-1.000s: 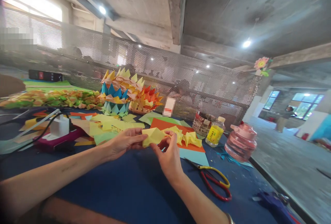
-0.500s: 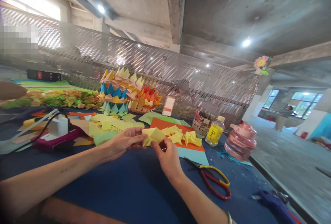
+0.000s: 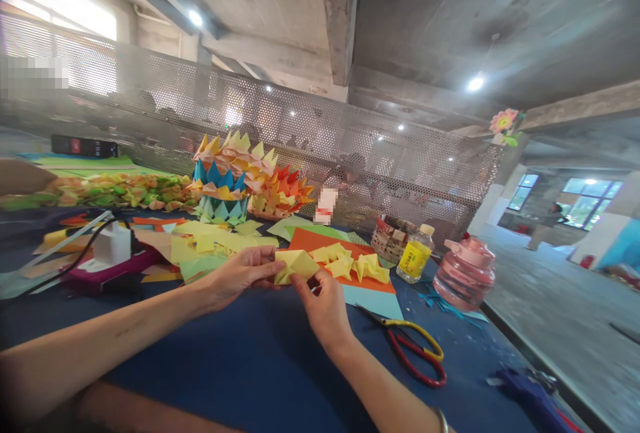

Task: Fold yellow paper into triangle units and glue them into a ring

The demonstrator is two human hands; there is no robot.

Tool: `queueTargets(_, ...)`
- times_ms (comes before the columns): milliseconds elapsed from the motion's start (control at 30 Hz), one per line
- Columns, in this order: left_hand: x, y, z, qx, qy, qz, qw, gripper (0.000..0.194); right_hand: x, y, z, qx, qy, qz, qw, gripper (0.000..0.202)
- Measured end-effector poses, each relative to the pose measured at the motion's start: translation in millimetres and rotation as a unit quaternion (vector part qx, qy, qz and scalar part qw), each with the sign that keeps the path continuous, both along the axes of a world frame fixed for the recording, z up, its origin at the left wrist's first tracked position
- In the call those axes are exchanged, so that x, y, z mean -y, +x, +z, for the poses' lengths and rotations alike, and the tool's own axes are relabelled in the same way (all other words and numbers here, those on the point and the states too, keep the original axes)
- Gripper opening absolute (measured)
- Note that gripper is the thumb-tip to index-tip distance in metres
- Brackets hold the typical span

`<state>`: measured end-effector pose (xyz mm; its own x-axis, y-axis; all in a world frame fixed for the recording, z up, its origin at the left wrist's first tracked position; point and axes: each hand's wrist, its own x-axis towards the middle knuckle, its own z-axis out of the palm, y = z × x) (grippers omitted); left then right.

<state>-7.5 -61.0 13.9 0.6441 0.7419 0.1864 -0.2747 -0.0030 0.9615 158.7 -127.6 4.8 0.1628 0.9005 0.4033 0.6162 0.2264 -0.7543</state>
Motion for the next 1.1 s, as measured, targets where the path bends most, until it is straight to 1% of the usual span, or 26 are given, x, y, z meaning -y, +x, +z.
queueTargets(233,-0.2,0.1,-1.5,0.005,0.011,-0.002,1.000,0.046,1.5,-0.5,0.6,0.014,0.013,-0.003,1.000,0.043)
queueTargets(433,1.1,1.6,-1.6,0.000,0.029,-0.003,1.000,0.046,1.7,-1.2,0.8,0.016,0.033,0.015,0.999,0.037)
queueTargets(567,1.0,3.4,-2.7,0.008,0.048,-0.007,0.999,0.047,2.3,-2.2,1.5,0.015,0.025,0.004,1.000,0.036)
queueTargets(800,-1.1,4.8,-5.5,0.004,0.045,0.009,0.999,0.042,4.1,-4.9,1.9,0.030,0.014,-0.014,0.999,0.039)
queueTargets(1100,-1.0,3.7,-4.7,-0.021,0.040,0.030,0.999,0.043,3.9,-5.2,1.3,0.027,0.012,0.012,0.999,0.039)
